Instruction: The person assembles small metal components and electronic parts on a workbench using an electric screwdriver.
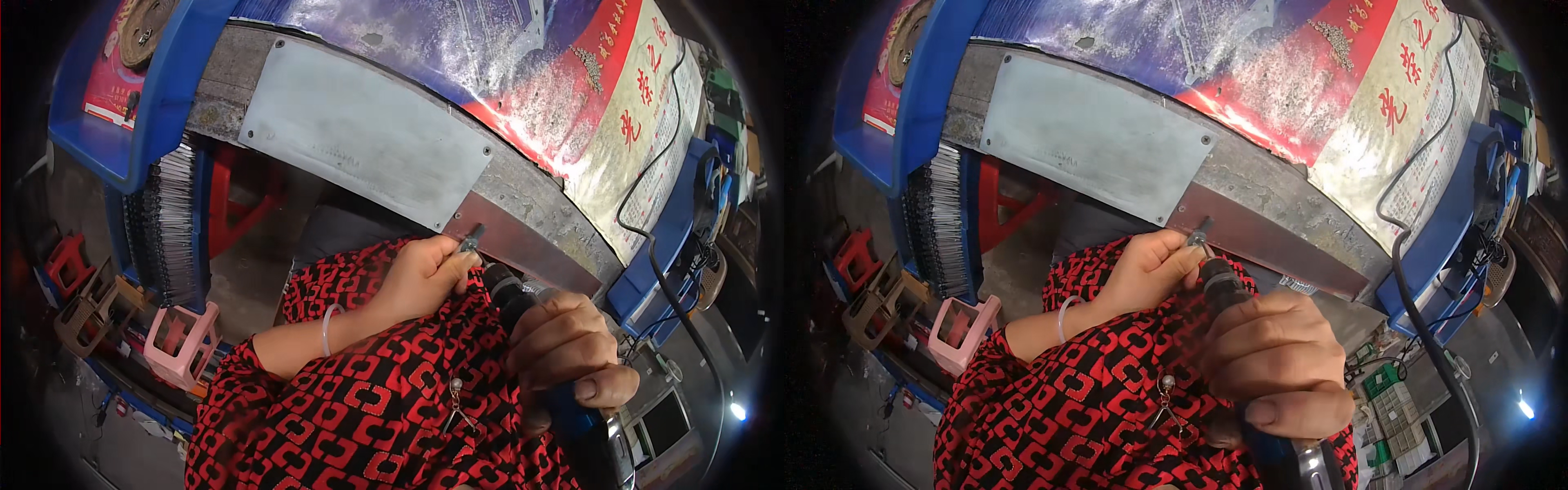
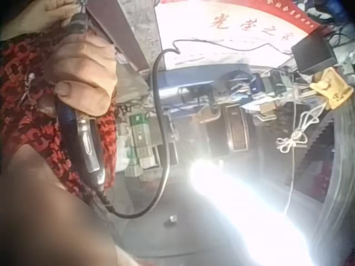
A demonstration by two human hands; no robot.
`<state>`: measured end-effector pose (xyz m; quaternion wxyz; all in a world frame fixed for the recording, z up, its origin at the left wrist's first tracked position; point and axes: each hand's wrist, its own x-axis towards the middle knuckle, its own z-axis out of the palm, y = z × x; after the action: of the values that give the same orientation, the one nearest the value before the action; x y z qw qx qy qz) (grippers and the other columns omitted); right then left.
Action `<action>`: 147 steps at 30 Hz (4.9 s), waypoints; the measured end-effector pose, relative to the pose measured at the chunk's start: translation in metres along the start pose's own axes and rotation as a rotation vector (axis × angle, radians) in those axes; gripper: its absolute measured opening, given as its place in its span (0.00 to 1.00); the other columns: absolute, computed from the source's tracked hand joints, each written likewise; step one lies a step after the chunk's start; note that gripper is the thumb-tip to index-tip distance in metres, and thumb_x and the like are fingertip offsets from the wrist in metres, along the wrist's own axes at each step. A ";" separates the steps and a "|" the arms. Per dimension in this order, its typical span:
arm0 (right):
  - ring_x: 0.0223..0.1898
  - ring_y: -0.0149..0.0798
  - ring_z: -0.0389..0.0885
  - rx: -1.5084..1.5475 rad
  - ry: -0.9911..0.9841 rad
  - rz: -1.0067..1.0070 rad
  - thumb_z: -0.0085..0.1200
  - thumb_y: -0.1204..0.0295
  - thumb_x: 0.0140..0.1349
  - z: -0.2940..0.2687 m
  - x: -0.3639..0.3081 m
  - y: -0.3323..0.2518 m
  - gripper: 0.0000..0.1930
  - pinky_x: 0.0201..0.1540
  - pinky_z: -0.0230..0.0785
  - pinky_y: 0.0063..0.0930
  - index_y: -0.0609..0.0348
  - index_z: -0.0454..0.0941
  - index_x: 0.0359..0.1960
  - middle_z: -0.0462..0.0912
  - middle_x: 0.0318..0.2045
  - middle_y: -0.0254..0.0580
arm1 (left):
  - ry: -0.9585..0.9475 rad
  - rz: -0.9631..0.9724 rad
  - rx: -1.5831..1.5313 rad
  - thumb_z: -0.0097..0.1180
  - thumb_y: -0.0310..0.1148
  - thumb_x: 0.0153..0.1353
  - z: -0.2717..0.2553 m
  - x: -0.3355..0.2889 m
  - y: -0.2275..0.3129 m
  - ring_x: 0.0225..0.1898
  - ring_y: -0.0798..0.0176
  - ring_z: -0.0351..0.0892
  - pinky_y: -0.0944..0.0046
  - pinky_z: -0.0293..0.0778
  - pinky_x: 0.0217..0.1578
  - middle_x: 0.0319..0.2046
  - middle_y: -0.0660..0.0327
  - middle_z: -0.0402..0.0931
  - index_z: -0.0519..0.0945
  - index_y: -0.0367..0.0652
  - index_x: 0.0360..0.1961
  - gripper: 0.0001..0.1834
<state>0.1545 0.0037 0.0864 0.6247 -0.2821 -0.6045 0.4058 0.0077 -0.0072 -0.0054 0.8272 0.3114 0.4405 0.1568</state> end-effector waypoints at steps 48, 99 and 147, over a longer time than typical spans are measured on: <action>0.19 0.39 0.76 -0.006 0.036 0.001 0.64 0.73 0.48 0.010 0.007 0.007 0.18 0.20 0.72 0.30 0.61 0.64 0.32 0.74 0.19 0.43 | -0.005 0.009 -0.024 0.50 0.33 0.62 0.000 0.001 0.001 0.17 0.78 0.65 0.73 0.62 0.19 0.13 0.67 0.70 0.73 0.37 0.19 0.16; 0.34 0.45 0.69 -1.451 -0.219 0.667 0.65 0.58 0.40 -0.033 -0.006 0.022 0.28 0.39 0.59 0.36 0.59 0.69 0.41 0.70 0.29 0.43 | -0.079 0.409 0.218 0.55 0.27 0.59 -0.018 -0.025 0.086 0.25 0.78 0.66 0.76 0.62 0.27 0.25 0.67 0.71 0.79 0.33 0.37 0.08; 0.29 0.23 0.74 0.322 -0.071 1.159 0.55 0.73 0.58 0.019 -0.046 0.020 0.08 0.32 0.67 0.17 0.67 0.80 0.27 0.80 0.28 0.34 | -0.528 0.022 -0.223 0.56 0.31 0.58 -0.051 -0.015 0.080 0.35 0.69 0.76 0.72 0.72 0.38 0.34 0.59 0.77 0.76 0.31 0.43 0.14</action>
<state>0.1350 -0.0282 0.0471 0.3160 -0.4536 -0.3038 0.7760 -0.0419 0.0649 0.0348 0.9407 0.2533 0.1866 0.1267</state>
